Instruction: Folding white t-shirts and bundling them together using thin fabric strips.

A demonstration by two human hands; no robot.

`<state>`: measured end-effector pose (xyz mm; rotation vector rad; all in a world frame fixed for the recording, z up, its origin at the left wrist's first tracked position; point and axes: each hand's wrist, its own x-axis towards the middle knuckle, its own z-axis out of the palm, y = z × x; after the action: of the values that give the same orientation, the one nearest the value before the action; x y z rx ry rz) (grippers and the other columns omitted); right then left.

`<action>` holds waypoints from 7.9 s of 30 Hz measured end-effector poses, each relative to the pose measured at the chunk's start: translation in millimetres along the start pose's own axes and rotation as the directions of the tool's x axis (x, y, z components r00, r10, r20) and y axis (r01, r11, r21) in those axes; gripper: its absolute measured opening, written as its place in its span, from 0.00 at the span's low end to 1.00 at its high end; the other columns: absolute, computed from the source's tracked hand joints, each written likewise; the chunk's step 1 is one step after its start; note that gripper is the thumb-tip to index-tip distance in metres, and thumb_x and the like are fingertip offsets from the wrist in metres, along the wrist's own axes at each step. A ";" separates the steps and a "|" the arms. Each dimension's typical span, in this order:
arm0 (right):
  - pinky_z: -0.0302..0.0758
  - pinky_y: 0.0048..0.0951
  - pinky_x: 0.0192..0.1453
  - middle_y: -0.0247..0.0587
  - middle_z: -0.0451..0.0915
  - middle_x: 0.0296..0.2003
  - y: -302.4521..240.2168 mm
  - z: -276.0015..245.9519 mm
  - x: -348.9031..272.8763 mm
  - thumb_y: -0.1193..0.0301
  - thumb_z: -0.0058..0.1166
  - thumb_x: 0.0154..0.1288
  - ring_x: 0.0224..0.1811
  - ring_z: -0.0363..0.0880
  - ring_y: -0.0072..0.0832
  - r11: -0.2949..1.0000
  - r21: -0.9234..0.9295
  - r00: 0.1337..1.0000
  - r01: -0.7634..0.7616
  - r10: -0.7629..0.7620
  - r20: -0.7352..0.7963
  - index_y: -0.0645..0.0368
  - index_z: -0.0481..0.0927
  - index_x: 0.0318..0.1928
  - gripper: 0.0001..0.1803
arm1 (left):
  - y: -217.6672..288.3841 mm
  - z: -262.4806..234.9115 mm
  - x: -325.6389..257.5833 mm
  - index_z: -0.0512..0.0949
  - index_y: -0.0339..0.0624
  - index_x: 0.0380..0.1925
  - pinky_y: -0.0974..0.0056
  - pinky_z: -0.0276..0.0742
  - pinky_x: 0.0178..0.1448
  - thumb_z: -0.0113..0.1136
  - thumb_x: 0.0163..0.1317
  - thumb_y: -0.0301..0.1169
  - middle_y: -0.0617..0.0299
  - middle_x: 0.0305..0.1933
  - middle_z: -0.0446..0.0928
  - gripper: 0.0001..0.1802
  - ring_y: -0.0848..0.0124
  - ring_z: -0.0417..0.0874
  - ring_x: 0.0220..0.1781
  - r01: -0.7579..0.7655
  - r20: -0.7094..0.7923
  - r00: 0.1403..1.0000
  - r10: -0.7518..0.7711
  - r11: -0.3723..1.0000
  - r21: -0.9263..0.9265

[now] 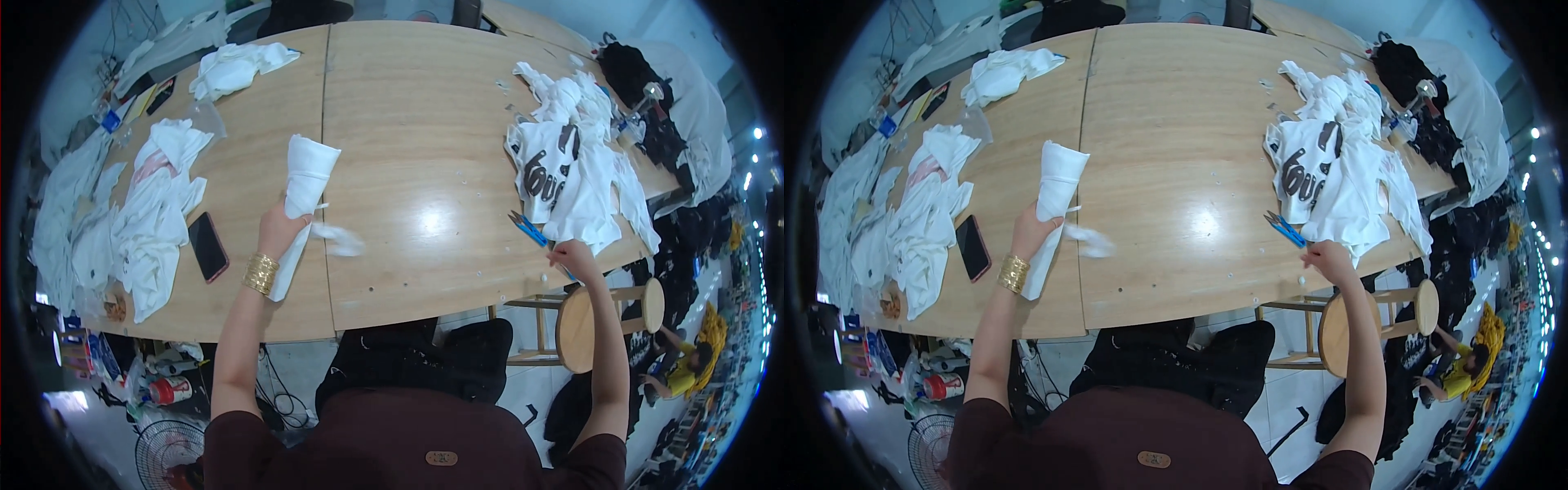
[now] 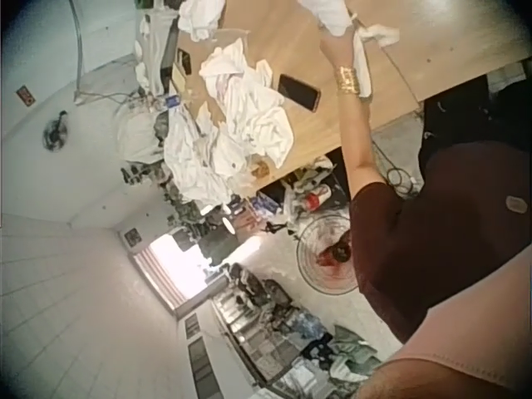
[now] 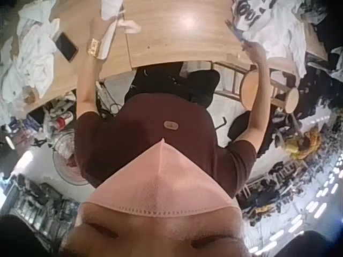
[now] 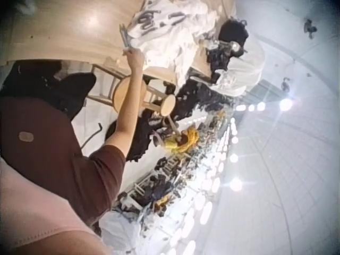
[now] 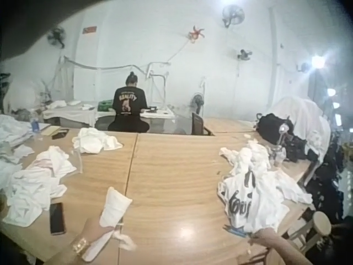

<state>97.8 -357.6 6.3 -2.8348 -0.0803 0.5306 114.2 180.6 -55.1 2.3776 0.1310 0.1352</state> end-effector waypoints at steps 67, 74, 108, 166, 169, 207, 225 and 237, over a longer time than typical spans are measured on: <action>0.72 0.36 0.25 0.41 0.73 0.16 -202.4 146.2 23.5 0.61 0.49 0.63 0.23 0.76 0.38 0.721 0.060 0.685 0.691 -0.626 -0.373 0.56 0.70 0.29 0.12 | 78.4 128.6 47.2 0.77 0.38 0.45 0.65 0.70 0.48 0.52 0.60 0.38 0.56 0.40 0.80 0.18 0.69 0.79 0.42 -0.224 0.995 -0.097 -0.005 0.974 -0.016; 0.72 0.37 0.26 0.43 0.75 0.19 -209.6 146.3 18.3 0.62 0.49 0.63 0.24 0.77 0.39 0.776 0.116 0.728 0.620 -0.513 -0.454 0.58 0.71 0.30 0.12 | 132.4 115.2 25.7 0.82 0.40 0.29 0.58 0.75 0.44 0.59 0.49 0.38 0.51 0.32 0.80 0.14 0.60 0.81 0.40 -0.967 0.906 0.214 0.364 0.207 0.145; 0.58 0.15 0.24 0.31 0.76 0.22 -188.0 130.0 26.9 0.62 0.39 0.70 0.20 0.63 0.12 0.309 0.951 0.916 -0.003 -0.381 0.126 0.59 0.77 0.35 0.16 | 99.9 97.9 -95.7 0.74 0.38 0.36 0.58 0.72 0.39 0.51 0.61 0.36 0.53 0.32 0.72 0.12 0.54 0.77 0.35 -0.274 0.237 0.919 0.315 0.942 -0.194; 0.71 0.24 0.40 0.36 0.76 0.35 -191.4 120.2 6.3 0.73 0.51 0.61 0.39 0.75 0.24 0.591 0.644 0.872 0.485 -0.388 -0.300 0.62 0.77 0.41 0.09 | 95.9 109.2 -107.1 0.70 0.39 0.29 0.66 0.68 0.28 0.42 0.67 0.38 0.63 0.21 0.73 0.15 0.74 0.73 0.22 0.128 0.278 0.958 0.068 0.766 -0.630; 0.71 0.28 0.39 0.40 0.75 0.34 -194.3 125.4 7.0 0.76 0.59 0.53 0.36 0.75 0.27 0.628 0.593 0.854 0.504 -0.466 -0.233 0.61 0.78 0.38 0.11 | 93.6 103.8 -105.9 0.71 0.39 0.29 0.69 0.69 0.26 0.44 0.66 0.38 0.64 0.18 0.73 0.14 0.76 0.72 0.20 0.095 0.292 0.950 0.112 0.786 -0.611; 0.70 0.34 0.31 0.45 0.77 0.24 -206.1 92.4 -23.6 0.68 0.55 0.58 0.27 0.76 0.36 0.849 0.017 0.828 0.528 -0.510 -0.234 0.64 0.77 0.30 0.11 | 93.6 128.5 -99.7 0.79 0.37 0.28 0.75 0.56 0.17 0.53 0.61 0.35 0.67 0.16 0.69 0.12 0.82 0.64 0.15 0.589 0.675 0.737 0.027 0.466 -0.661; 0.73 0.34 0.36 0.47 0.79 0.30 -146.5 142.5 -14.5 0.63 0.52 0.61 0.34 0.78 0.36 0.817 0.558 0.987 0.148 -0.083 -0.141 0.64 0.78 0.34 0.14 | 47.4 99.6 -92.9 0.73 0.35 0.40 0.71 0.72 0.35 0.49 0.65 0.31 0.61 0.33 0.77 0.11 0.77 0.75 0.32 0.167 0.386 0.922 0.038 0.858 -0.485; 0.69 0.33 0.53 0.49 0.75 0.46 -62.2 111.6 -10.0 0.59 0.65 0.45 0.49 0.74 0.37 0.441 0.877 0.981 0.191 -0.117 -0.155 0.62 0.64 0.56 0.39 | 89.0 183.7 -60.2 0.64 0.44 0.59 0.57 0.56 0.64 0.47 0.63 0.34 0.54 0.63 0.62 0.23 0.61 0.62 0.64 -0.277 0.026 0.959 0.284 0.906 0.320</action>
<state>47.6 -271.9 -74.6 -1.7470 -0.0282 0.2802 84.5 -16.4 -129.8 2.7111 -0.1971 0.2959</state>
